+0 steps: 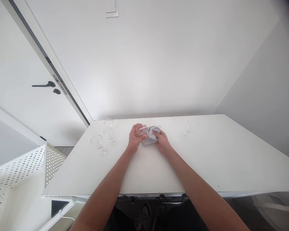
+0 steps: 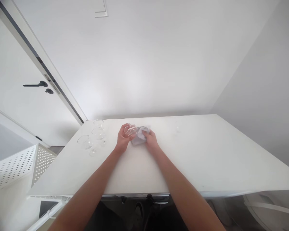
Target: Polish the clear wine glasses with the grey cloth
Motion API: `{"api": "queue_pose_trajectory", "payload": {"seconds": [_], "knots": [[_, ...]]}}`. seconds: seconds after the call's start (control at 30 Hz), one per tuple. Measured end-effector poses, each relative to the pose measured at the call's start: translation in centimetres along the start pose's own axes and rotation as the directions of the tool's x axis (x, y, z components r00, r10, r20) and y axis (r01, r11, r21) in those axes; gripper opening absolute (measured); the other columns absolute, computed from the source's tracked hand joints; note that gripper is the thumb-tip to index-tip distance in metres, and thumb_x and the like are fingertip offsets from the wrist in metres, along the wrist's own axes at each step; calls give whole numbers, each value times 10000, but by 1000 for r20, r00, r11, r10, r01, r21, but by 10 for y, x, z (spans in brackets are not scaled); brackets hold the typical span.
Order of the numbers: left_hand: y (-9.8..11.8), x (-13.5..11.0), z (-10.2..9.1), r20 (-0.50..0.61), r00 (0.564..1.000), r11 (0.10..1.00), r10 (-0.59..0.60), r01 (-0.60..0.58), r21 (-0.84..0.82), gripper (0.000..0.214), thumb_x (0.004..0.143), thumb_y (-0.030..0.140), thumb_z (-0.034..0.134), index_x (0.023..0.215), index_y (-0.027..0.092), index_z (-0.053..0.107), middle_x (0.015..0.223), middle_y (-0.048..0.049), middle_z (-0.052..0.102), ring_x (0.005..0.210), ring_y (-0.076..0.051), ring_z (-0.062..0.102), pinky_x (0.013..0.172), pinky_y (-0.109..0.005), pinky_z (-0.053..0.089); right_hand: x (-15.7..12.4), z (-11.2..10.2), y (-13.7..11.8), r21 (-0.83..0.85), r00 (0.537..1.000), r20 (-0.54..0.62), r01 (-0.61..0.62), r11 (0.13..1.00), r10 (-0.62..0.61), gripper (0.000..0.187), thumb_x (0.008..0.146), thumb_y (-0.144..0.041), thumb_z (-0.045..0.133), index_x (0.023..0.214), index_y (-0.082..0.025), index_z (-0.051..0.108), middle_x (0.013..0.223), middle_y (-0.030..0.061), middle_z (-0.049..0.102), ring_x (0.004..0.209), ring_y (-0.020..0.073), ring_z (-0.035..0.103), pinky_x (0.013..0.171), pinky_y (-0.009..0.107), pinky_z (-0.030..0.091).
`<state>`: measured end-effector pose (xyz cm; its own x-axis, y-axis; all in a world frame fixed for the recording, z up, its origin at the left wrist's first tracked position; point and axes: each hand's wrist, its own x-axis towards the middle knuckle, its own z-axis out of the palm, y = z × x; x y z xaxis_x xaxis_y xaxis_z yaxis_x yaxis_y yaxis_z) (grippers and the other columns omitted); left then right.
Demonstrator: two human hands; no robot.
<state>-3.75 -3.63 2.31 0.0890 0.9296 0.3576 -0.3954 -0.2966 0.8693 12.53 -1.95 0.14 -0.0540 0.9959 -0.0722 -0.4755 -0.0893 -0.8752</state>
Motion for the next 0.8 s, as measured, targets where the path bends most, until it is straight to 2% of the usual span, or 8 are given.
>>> {"api": "queue_pose_trajectory", "payload": {"seconds": [0.1, 0.27, 0.37, 0.43, 0.5, 0.57, 0.7, 0.8], "knots": [[2, -4, 4, 123, 992, 999, 1, -7, 48, 653, 709, 265, 896, 1266, 262, 556, 1320, -134, 646, 1240, -302, 628, 1050, -505, 507, 0, -5, 0, -59, 993, -98, 58, 997, -63, 451, 649, -455, 864, 992, -197, 725, 997, 85, 748, 893, 255, 674, 766, 378, 519], [-2, -3, 1, 171, 985, 984, -8, -22, 174, 660, 721, 278, 885, 1319, 250, 605, 1379, -127, 595, 1267, -316, 604, 1059, -519, 521, 2, -10, 1, -155, 950, -260, 133, 979, -171, 474, 645, -463, 856, 1018, -196, 737, 961, 70, 752, 853, 224, 669, 773, 351, 514], [-2, -1, 0, 175, 985, 981, 7, -40, 188, 573, 732, 273, 877, 1257, 236, 649, 1402, -117, 572, 1257, -315, 608, 1078, -519, 516, 1, -9, -1, -93, 981, -164, 91, 991, -106, 443, 643, -426, 831, 1007, -190, 740, 984, 72, 751, 877, 228, 668, 779, 347, 512], [-2, -1, 0, 156, 987, 984, 26, -53, 171, 571, 742, 275, 870, 1265, 243, 643, 1397, -113, 573, 1261, -317, 606, 1074, -521, 525, 1, -8, -2, -138, 990, -113, 71, 988, -87, 409, 638, -404, 816, 976, -184, 748, 949, 66, 749, 868, 231, 660, 762, 342, 504], [-1, -1, -1, 149, 988, 985, 37, -61, 162, 580, 743, 276, 870, 1274, 244, 638, 1389, -112, 580, 1259, -317, 609, 1086, -526, 517, 1, -9, -4, -235, 979, -158, 88, 968, -128, 378, 638, -393, 815, 947, -185, 756, 906, 52, 743, 844, 225, 645, 741, 332, 491], [0, -1, -1, 159, 987, 984, 36, -63, 167, 583, 735, 271, 876, 1269, 238, 645, 1391, -113, 582, 1251, -314, 618, 1119, -533, 488, 1, -9, -5, -254, 964, -198, 121, 959, -175, 368, 647, -383, 812, 957, -192, 758, 918, 44, 744, 849, 219, 641, 748, 328, 488], [2, -1, 0, 175, 984, 984, 38, -68, 166, 566, 748, 274, 867, 1268, 234, 648, 1409, -117, 570, 1280, -320, 599, 1128, -535, 478, 1, -9, -6, -133, 990, -107, 72, 989, -86, 355, 651, -359, 781, 960, -185, 751, 960, 60, 747, 878, 228, 655, 784, 345, 498], [4, -1, -1, 168, 984, 987, 51, -75, 143, 553, 764, 281, 856, 1270, 237, 638, 1405, -113, 567, 1296, -323, 589, 1131, -537, 478, 1, -10, -5, -197, 984, -134, 90, 976, -118, 332, 642, -351, 791, 924, -179, 752, 931, 57, 745, 870, 231, 650, 780, 347, 492]]}}
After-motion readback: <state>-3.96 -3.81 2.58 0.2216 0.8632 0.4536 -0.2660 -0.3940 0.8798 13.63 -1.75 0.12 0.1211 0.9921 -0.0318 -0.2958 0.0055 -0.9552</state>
